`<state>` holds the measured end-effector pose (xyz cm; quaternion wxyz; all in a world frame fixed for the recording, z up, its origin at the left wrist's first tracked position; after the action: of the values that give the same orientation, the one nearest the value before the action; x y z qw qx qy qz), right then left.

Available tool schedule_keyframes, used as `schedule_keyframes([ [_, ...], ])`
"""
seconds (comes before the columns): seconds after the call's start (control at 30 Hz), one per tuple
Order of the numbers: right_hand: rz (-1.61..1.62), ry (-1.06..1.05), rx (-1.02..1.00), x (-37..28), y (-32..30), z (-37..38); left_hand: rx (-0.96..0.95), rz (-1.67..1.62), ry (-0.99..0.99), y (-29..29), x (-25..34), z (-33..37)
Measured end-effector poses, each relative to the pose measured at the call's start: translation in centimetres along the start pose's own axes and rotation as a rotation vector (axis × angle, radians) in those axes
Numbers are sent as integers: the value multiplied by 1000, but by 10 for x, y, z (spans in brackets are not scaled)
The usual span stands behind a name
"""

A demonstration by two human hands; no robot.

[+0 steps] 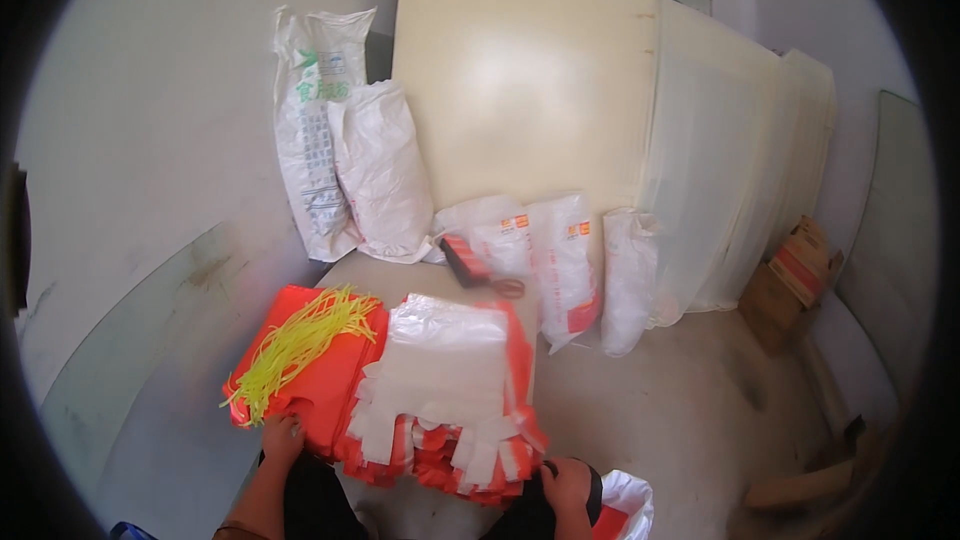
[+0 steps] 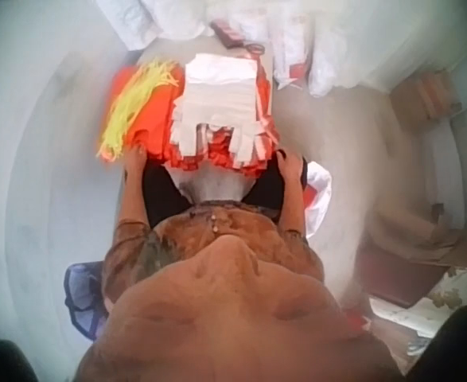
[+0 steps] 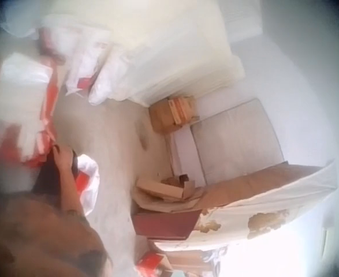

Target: The person separates a plastic bag from a stack, folds it in half, and ties a yellow plastic strip around it to secure the bundle.

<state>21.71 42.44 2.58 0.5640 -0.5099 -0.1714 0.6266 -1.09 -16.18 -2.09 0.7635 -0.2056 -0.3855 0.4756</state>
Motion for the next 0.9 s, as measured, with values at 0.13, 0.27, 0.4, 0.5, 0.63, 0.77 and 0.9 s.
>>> schedule_keyframes([
  [0.13, -4, 22, -75, 6, 11, 1, -52, -6, 17, 4, 4, 3],
  [0.27, 39, 13, -50, 8, 13, 2, -59, 12, 12, 8, 2, 2],
  [0.4, 50, 26, -40, 9, 10, 3, -128, 30, -18, 11, 9, 4],
  [0.5, 63, 24, -41, 13, 10, 2, -187, 34, -27, 11, 16, 6],
  [0.63, 55, 14, -36, 13, 11, 3, -225, 68, -19, 15, 16, 6],
  [0.77, 50, 14, -26, 14, 10, 3, -227, 73, -9, 16, 20, 8],
  [0.9, 63, 8, -11, 14, 9, 2, -250, 84, -29, 15, 23, 10],
])
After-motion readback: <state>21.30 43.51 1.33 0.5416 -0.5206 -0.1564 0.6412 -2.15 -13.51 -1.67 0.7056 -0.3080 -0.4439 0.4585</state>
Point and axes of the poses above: each hand's wrist, its own z-axis towards the middle knuckle, its own y-axis out of the palm, x = y × z, the point moved 9 cm from there along z, towards the middle knuckle, and after that the axes turned 3 degrees about -y, right-handed, at the moved point
